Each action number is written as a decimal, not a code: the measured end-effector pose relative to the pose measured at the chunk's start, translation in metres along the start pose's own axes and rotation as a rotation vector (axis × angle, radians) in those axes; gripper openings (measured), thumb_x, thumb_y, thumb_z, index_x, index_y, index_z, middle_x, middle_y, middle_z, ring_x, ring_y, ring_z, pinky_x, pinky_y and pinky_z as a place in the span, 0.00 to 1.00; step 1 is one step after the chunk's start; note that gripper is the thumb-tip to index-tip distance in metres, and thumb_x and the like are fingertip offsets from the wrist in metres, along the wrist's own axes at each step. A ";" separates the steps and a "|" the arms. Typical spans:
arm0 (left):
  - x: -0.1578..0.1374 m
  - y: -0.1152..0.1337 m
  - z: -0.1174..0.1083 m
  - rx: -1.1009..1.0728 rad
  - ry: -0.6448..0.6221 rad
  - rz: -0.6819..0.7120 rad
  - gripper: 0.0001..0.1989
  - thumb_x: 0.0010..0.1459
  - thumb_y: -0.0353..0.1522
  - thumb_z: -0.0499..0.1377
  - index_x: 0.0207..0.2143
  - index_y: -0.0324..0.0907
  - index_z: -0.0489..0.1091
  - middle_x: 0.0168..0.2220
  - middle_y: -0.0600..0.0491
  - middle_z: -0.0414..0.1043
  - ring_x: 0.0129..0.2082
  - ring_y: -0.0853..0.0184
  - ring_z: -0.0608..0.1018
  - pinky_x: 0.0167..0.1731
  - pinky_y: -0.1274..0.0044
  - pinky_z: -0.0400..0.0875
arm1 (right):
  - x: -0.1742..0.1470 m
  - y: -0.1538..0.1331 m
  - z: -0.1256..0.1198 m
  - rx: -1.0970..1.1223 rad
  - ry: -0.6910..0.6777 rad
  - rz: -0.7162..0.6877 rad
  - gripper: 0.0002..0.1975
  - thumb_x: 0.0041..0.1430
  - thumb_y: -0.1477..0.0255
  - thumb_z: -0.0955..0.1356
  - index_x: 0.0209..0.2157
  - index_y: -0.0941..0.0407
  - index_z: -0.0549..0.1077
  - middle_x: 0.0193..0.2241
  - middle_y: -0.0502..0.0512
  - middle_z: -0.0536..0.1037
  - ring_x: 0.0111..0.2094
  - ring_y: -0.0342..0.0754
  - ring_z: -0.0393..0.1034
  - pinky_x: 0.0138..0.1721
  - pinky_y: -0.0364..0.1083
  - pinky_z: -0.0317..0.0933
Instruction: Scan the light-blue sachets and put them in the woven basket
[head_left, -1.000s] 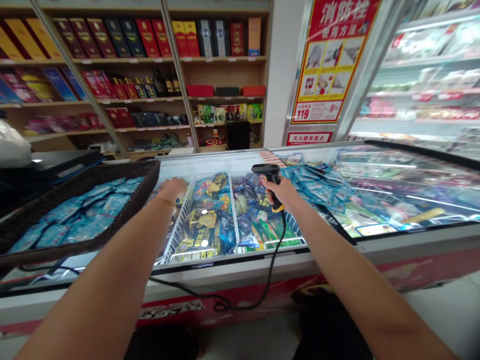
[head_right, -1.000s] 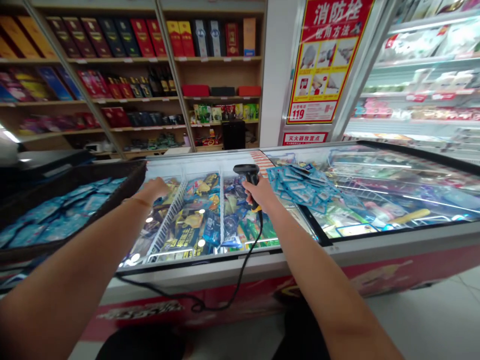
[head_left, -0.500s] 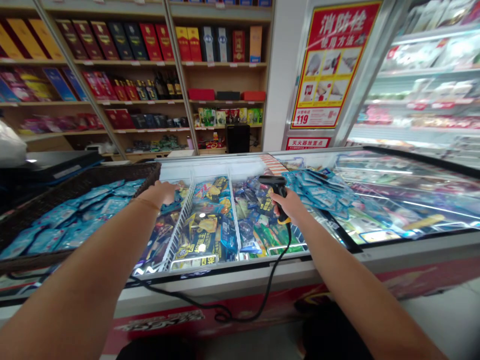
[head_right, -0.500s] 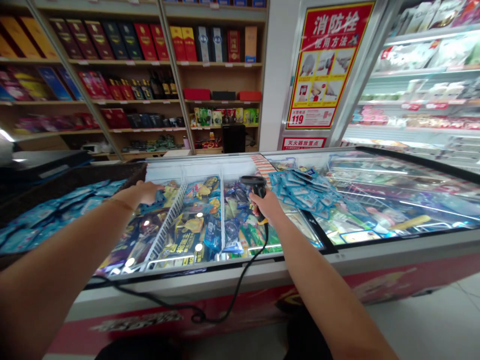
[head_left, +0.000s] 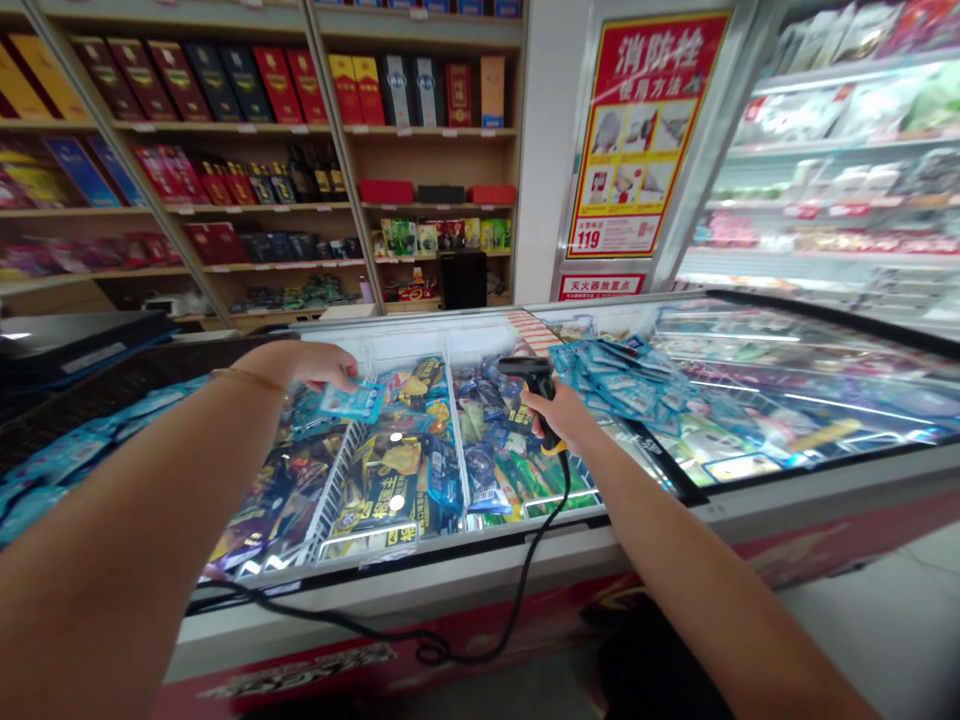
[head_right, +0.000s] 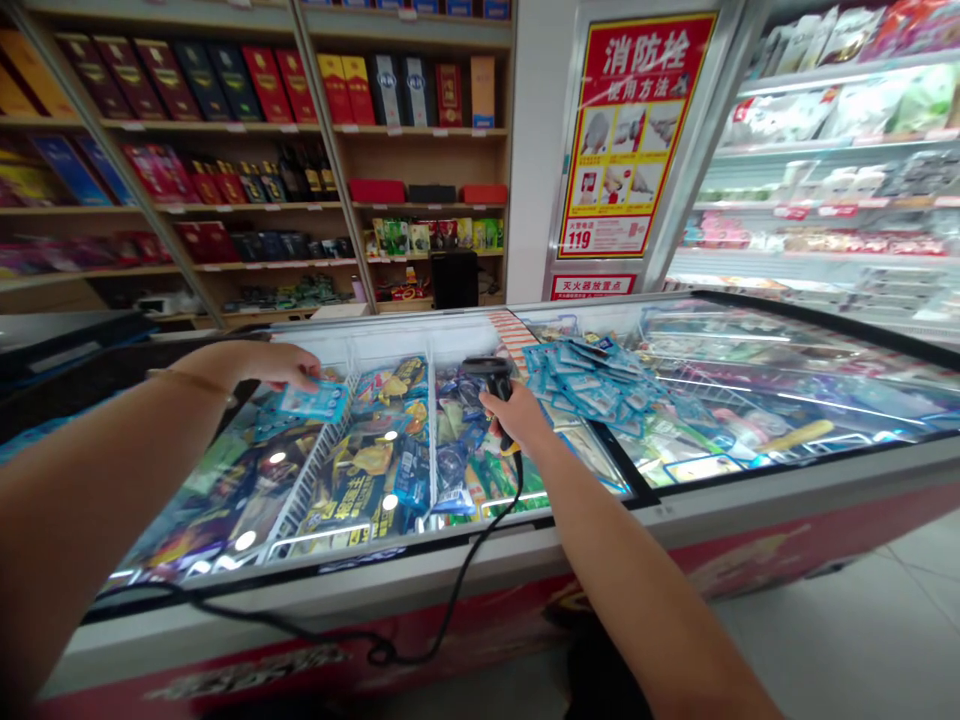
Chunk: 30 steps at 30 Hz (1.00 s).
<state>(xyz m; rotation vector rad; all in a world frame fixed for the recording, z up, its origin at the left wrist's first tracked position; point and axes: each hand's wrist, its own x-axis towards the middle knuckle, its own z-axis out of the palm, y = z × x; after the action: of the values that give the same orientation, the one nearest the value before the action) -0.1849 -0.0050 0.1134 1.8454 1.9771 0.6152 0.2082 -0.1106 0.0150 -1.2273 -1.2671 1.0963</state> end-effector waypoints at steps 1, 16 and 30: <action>0.000 0.010 0.005 -0.070 -0.127 -0.030 0.13 0.32 0.33 0.73 0.23 0.43 0.75 0.24 0.52 0.74 0.31 0.59 0.78 0.37 0.71 0.74 | 0.000 -0.001 0.000 -0.005 -0.004 0.005 0.14 0.53 0.66 0.73 0.31 0.54 0.64 0.18 0.43 0.71 0.13 0.41 0.65 0.14 0.40 0.59; -0.016 0.113 0.199 -1.170 0.192 -0.019 0.07 0.49 0.33 0.65 0.31 0.42 0.71 0.27 0.55 0.75 0.32 0.65 0.80 0.35 0.76 0.73 | -0.006 -0.007 0.001 -0.030 -0.004 0.000 0.13 0.55 0.67 0.72 0.32 0.54 0.63 0.18 0.42 0.70 0.12 0.40 0.64 0.14 0.40 0.58; -0.018 0.108 0.203 -1.308 0.166 -0.040 0.10 0.51 0.29 0.63 0.38 0.43 0.71 0.31 0.54 0.79 0.34 0.67 0.82 0.38 0.76 0.76 | -0.009 -0.003 0.002 -0.184 -0.065 -0.053 0.11 0.55 0.67 0.72 0.32 0.54 0.66 0.19 0.45 0.73 0.12 0.40 0.64 0.15 0.40 0.58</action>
<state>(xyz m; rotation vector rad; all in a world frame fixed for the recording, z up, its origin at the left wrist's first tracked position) 0.0169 -0.0040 0.0019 0.9119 1.0866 1.5658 0.2059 -0.1196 0.0170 -1.2954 -1.4682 1.0060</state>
